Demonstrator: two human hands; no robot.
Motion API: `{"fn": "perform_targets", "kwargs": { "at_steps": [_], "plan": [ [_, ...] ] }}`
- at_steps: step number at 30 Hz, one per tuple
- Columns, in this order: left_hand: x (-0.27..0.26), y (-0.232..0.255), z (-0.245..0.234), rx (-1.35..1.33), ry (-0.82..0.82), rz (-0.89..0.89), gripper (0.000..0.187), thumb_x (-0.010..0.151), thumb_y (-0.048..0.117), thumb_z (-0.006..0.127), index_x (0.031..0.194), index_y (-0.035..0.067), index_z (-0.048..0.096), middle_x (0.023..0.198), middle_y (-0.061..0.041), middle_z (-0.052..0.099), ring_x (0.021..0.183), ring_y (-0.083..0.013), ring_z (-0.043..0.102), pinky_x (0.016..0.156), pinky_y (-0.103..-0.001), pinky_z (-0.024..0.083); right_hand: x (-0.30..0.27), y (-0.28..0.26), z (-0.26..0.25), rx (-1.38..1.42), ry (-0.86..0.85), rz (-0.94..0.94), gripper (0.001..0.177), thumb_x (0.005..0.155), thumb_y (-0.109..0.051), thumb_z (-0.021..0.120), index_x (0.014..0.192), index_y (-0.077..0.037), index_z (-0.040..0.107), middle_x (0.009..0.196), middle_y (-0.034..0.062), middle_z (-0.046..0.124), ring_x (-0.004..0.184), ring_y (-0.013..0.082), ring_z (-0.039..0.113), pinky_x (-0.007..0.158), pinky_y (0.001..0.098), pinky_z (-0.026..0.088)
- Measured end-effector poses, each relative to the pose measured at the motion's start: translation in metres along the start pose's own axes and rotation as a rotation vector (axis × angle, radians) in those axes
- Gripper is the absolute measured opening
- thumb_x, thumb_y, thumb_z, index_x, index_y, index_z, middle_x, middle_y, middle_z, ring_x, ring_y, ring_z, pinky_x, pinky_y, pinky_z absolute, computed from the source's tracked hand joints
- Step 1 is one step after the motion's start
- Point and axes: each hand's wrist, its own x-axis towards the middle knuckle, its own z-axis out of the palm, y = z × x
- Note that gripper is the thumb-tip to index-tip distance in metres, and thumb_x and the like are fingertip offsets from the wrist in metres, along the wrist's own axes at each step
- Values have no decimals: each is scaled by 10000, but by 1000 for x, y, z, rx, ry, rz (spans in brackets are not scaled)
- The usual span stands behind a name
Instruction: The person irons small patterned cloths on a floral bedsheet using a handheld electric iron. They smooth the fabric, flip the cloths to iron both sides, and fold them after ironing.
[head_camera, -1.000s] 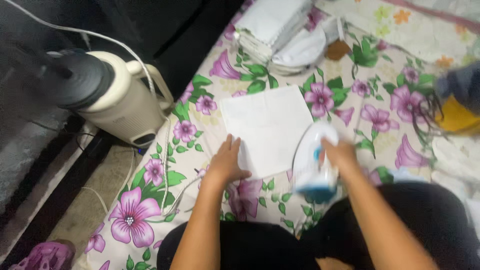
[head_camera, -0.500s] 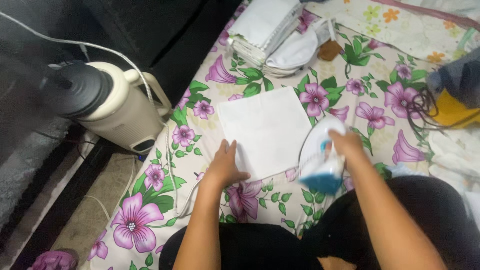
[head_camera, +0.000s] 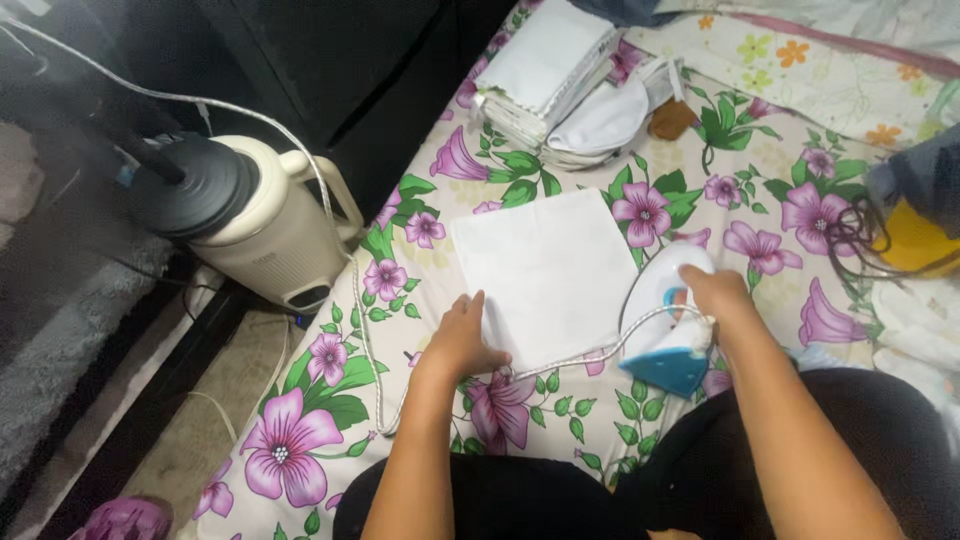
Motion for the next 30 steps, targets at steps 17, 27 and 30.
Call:
{"fn": "perform_targets", "kwargs": {
  "at_steps": [17, 27, 30],
  "plan": [
    [-1, 0, -15, -130, 70, -7, 1156, 518, 241, 848, 1399, 4, 138, 1402, -223, 293, 1297, -344, 316, 1051, -348, 306, 5, -23, 8, -369, -221, -64, 346, 784, -305, 656, 832, 37, 630, 666, 140, 621, 492, 228, 585, 455, 378, 497],
    [4, -3, -16, -125, 88, 3, 1149, 504, 243, 845, 1397, -4, 165, 1361, -229, 356, 1257, -353, 366, 1028, -354, 329, 38, -41, 27, -545, -259, -276, 359, 781, -368, 648, 747, -11, 656, 579, 89, 622, 479, 172, 567, 480, 327, 447],
    [5, -9, -13, -159, 112, 31, 1146, 487, 237, 845, 1383, -22, 179, 1348, -235, 376, 1256, -338, 384, 1029, -340, 335, 48, -68, 46, -321, -270, -116, 291, 764, -323, 649, 727, -36, 621, 595, 82, 591, 446, 203, 549, 446, 384, 467]
  ]
}}
